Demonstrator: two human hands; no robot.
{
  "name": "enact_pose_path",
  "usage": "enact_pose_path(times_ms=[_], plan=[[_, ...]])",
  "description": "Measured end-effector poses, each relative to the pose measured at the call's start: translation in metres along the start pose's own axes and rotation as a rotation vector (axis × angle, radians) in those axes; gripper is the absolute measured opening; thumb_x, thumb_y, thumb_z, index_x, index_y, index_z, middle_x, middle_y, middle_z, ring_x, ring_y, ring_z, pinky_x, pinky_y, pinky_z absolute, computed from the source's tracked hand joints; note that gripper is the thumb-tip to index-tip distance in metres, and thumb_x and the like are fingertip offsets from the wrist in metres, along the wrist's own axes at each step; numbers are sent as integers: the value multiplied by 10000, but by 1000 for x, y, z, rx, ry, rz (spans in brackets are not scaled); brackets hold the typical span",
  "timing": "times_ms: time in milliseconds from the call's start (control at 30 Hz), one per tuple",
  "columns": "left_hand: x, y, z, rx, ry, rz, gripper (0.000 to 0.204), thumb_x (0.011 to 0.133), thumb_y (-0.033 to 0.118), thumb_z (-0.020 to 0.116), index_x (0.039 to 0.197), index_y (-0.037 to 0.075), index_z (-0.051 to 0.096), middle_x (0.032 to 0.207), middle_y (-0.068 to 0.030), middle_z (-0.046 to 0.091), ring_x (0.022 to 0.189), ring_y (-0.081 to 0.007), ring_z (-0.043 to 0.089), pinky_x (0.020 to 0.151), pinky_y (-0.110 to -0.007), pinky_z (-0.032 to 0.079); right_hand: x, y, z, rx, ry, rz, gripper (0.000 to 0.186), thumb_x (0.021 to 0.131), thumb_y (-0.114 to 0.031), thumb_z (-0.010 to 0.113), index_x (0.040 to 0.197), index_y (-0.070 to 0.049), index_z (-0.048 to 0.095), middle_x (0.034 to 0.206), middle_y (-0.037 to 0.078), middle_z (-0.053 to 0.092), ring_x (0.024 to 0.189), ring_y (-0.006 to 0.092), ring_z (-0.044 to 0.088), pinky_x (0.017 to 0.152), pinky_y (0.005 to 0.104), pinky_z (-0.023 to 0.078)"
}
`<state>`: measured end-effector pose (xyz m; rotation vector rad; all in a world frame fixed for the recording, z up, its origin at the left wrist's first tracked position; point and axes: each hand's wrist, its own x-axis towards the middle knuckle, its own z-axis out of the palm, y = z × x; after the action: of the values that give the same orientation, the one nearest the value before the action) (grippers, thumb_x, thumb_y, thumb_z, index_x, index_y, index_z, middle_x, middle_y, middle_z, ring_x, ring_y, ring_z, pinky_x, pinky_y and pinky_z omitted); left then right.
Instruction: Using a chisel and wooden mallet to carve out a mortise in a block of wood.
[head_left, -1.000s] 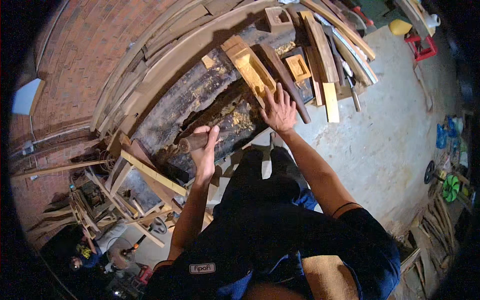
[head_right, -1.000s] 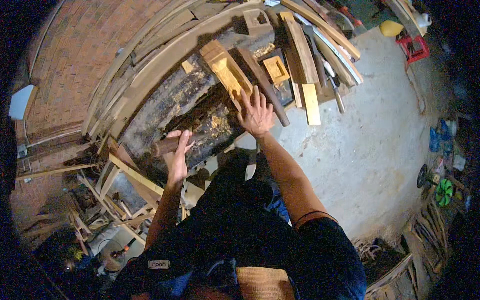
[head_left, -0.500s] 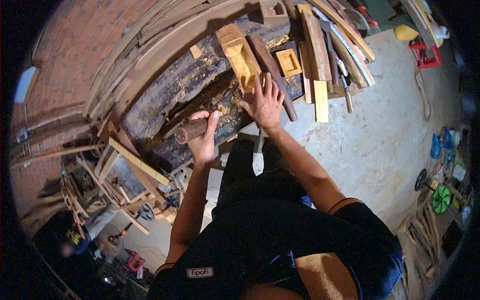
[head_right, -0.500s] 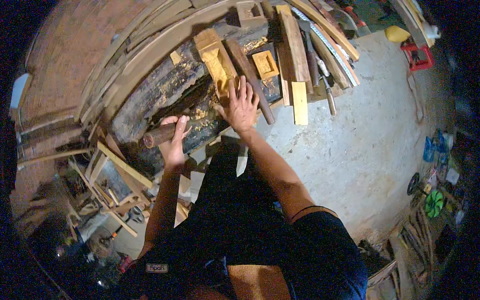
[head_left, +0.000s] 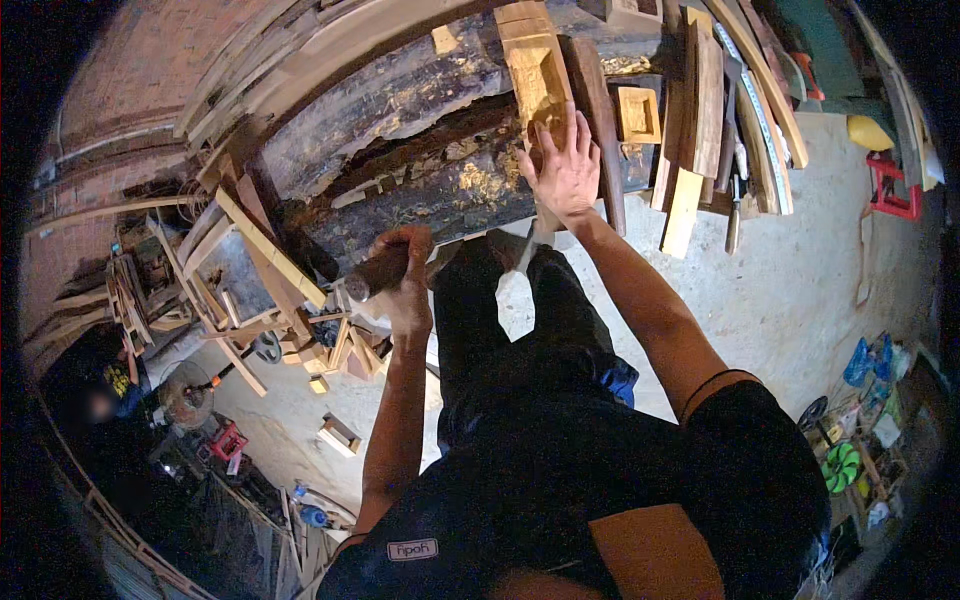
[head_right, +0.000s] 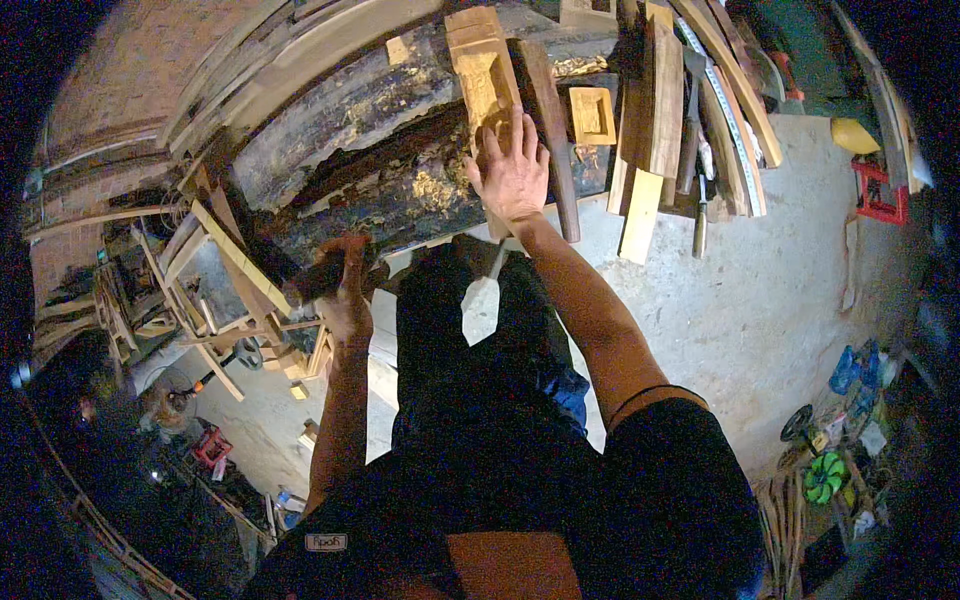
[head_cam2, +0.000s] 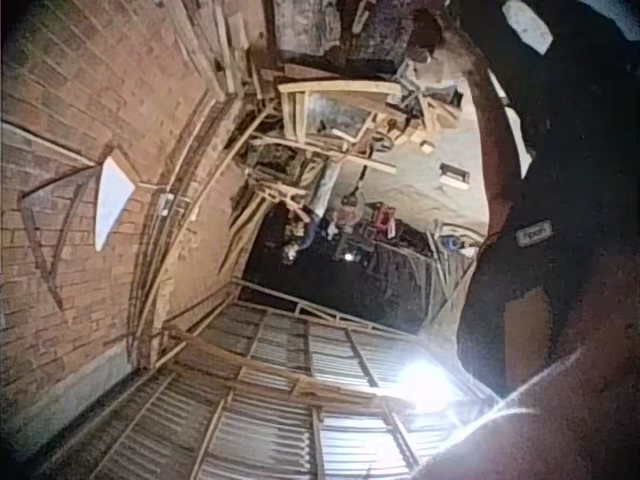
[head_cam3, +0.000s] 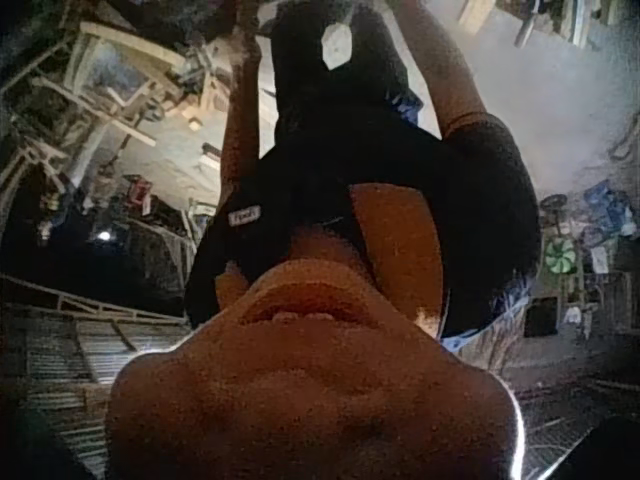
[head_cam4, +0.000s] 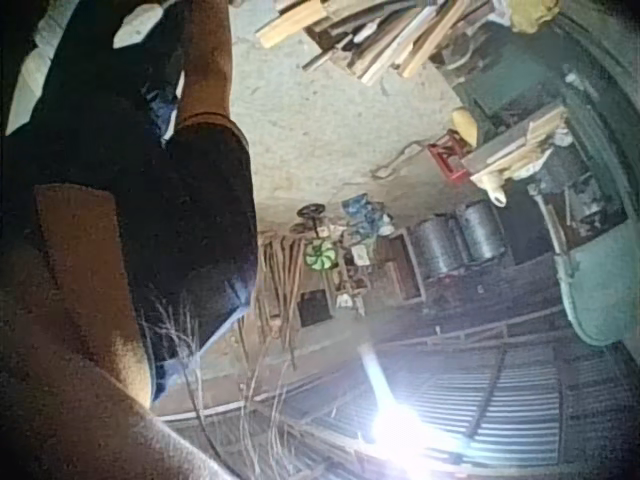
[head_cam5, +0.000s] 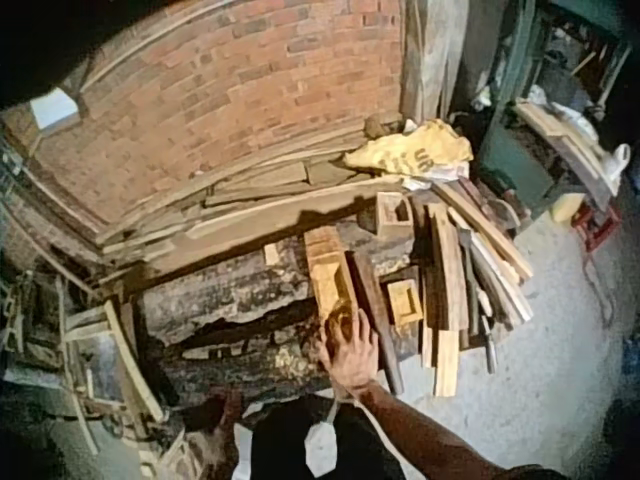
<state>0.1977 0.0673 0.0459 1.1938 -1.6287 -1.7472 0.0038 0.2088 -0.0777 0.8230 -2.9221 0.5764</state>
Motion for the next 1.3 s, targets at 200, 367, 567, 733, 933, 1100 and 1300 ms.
enact_pose_path(times_ms=[200,367,567,733,933,1100,1300], plan=[[-4,-16,-9,64,-72,153,177,912,100,714,1053,102,607,1078,-11,629,995,-127,605,885,-320,517,2,-6,-3,-25,-21,19,519,885,-497,584,1272,-153,617,1585,208,234,1408,379,314,962,549,445],[-7,-3,-12,32,-122,158,146,908,94,711,1022,81,621,1035,-18,637,949,-135,603,844,-308,522,2,-5,-4,9,-33,26,530,899,-498,569,1289,-143,614,1594,202,213,1422,383,289,971,573,442],[13,46,-34,227,-264,229,145,902,27,699,995,41,590,1039,-74,656,964,-145,617,866,-317,511,0,-9,-9,16,-26,26,523,902,-486,581,1293,-141,613,1590,204,222,1412,386,306,951,577,454],[29,103,-24,394,-318,323,148,881,-35,696,974,43,612,986,-69,653,948,-147,632,861,-292,506,0,-2,-6,-3,-8,20,485,885,-465,624,1268,-170,637,1583,204,243,1412,365,323,925,554,483],[40,138,4,454,-364,458,124,891,62,727,919,30,610,1006,-81,661,956,-139,629,861,-273,482,-2,-5,-4,-16,-22,23,432,901,-477,600,1213,-185,660,1601,184,218,1431,357,299,945,563,477],[38,132,23,440,-376,431,135,893,131,738,896,60,624,903,-19,664,856,-96,607,794,-255,480,-4,-6,-4,-31,36,4,413,895,-475,604,1194,-197,672,1595,179,240,1420,350,320,912,528,494],[56,128,60,557,-563,404,168,886,188,756,873,78,628,844,22,624,795,-80,568,728,-249,459,-12,-2,7,-8,124,52,426,858,-459,642,1141,-146,698,1596,151,256,1396,338,368,907,539,504]])
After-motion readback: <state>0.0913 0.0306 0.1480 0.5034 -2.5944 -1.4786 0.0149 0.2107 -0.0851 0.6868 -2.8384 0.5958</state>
